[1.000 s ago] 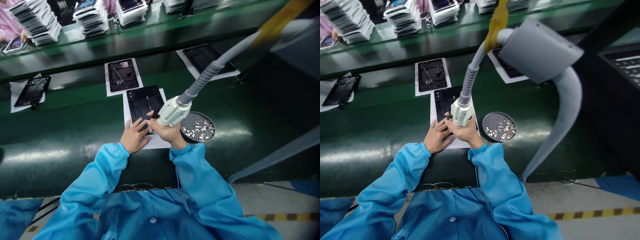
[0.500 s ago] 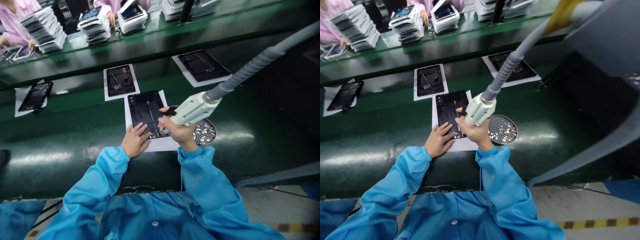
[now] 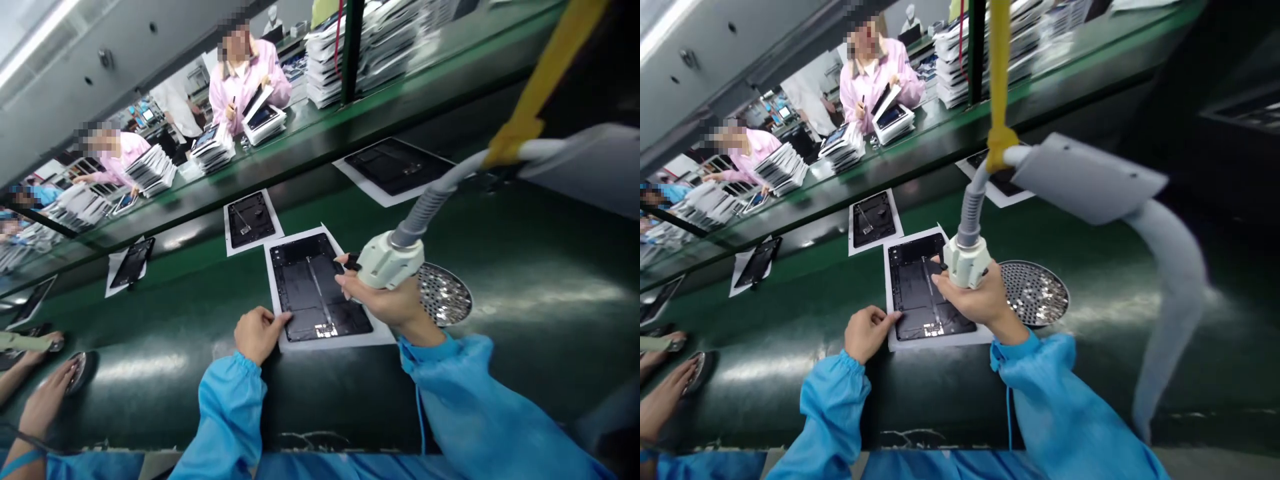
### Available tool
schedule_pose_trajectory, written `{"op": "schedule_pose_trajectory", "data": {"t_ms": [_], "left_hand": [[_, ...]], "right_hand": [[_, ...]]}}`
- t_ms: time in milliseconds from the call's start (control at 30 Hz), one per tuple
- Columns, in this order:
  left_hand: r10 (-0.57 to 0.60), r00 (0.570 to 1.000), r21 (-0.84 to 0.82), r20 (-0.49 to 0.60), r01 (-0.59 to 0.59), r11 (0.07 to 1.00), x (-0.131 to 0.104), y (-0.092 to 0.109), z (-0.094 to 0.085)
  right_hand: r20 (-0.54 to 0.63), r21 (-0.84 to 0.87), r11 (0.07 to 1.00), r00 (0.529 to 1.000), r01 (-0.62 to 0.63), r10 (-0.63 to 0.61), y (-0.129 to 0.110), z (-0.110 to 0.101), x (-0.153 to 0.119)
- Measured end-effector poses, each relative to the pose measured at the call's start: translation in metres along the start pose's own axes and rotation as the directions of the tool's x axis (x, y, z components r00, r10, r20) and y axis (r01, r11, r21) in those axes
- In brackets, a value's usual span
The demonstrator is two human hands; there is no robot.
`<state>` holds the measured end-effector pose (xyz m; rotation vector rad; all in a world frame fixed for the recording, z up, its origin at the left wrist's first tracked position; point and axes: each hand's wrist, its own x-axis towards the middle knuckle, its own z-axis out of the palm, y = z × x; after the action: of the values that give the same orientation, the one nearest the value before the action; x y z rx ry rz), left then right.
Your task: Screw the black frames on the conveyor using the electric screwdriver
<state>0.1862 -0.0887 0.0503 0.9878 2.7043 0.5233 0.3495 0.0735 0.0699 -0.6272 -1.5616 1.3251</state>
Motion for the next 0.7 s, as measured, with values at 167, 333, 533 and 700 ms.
{"op": "schedule_pose_trajectory", "data": {"t_ms": [167, 333, 533, 700], "left_hand": [[0.138, 0.984, -0.185, 0.114, -0.115, 0.976, 0.006, -0.006, 0.008], [0.081, 0.976, -0.581, -0.202, -0.186, 0.792, 0.031, -0.020, 0.008], [0.021, 0.912, -0.551, -0.410, -0.265, 0.791, 0.120, 0.016, 0.004], [0.060, 0.879, -0.471, -0.473, -0.310, 0.826, 0.212, 0.075, 0.005]], "right_hand": [[0.029, -0.025, 0.999, 0.999, 0.037, -0.036, -0.001, 0.001, -0.001], [0.149, -0.066, 0.989, 0.981, 0.133, -0.122, -0.013, 0.008, -0.003], [0.243, -0.091, 0.983, 0.961, 0.160, -0.134, -0.016, 0.024, -0.005], [0.359, -0.169, 0.975, 0.930, 0.143, -0.074, -0.009, 0.033, -0.004]]}}
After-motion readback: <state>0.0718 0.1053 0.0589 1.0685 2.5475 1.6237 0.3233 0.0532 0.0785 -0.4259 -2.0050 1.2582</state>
